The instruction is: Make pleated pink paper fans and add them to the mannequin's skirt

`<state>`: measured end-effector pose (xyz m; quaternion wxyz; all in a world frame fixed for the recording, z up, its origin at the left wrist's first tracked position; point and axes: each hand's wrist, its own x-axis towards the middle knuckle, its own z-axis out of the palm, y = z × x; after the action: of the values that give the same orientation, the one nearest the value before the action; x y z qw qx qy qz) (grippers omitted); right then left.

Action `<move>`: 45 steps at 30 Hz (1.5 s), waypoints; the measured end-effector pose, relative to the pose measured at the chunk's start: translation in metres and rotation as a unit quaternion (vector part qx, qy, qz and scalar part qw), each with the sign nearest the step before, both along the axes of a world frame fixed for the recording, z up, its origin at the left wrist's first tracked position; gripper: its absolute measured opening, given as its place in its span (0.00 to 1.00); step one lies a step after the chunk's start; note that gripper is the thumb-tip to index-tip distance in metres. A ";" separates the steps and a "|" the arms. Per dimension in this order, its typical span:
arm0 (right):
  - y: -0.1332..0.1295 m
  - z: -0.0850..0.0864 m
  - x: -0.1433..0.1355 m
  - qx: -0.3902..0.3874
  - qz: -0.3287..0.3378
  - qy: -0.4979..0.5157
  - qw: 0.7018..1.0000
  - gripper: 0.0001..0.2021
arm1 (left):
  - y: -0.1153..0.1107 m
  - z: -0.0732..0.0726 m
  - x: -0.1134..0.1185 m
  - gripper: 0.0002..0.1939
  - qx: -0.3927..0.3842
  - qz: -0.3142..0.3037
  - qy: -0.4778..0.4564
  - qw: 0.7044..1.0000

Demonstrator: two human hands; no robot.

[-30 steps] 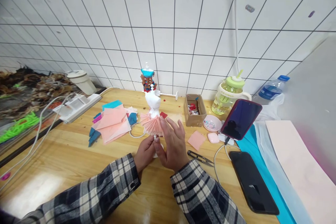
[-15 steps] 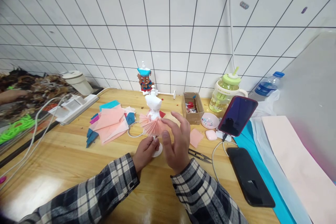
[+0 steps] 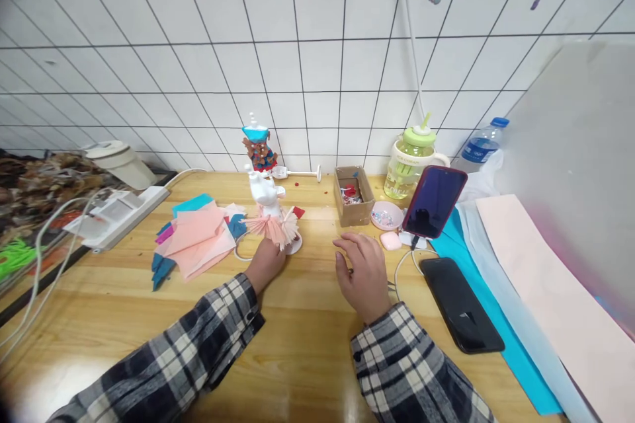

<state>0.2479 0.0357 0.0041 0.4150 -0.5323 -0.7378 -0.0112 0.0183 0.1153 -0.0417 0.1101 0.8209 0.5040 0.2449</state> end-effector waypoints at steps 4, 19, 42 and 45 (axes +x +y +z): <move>0.001 -0.007 0.009 -0.099 -0.031 -0.100 0.990 0.07 | 0.011 -0.005 0.005 0.14 -0.016 -0.017 -0.003 1.000; 0.008 -0.020 0.042 -0.209 -0.116 -0.187 0.953 0.09 | -0.003 0.008 0.003 0.08 -0.020 0.101 -0.085 0.991; -0.037 -0.019 -0.075 -0.182 0.169 -0.171 0.954 0.23 | -0.062 0.016 -0.038 0.18 -0.108 -0.130 -0.104 0.980; -0.040 -0.019 -0.071 -0.206 0.185 -0.178 0.944 0.14 | -0.062 0.014 -0.038 0.21 -0.124 -0.091 -0.120 0.981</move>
<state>0.1765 -0.0038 -0.0152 0.1529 -0.4492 -0.8716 0.1232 -0.0200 0.0530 -0.0277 0.2926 0.8079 0.4371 0.2658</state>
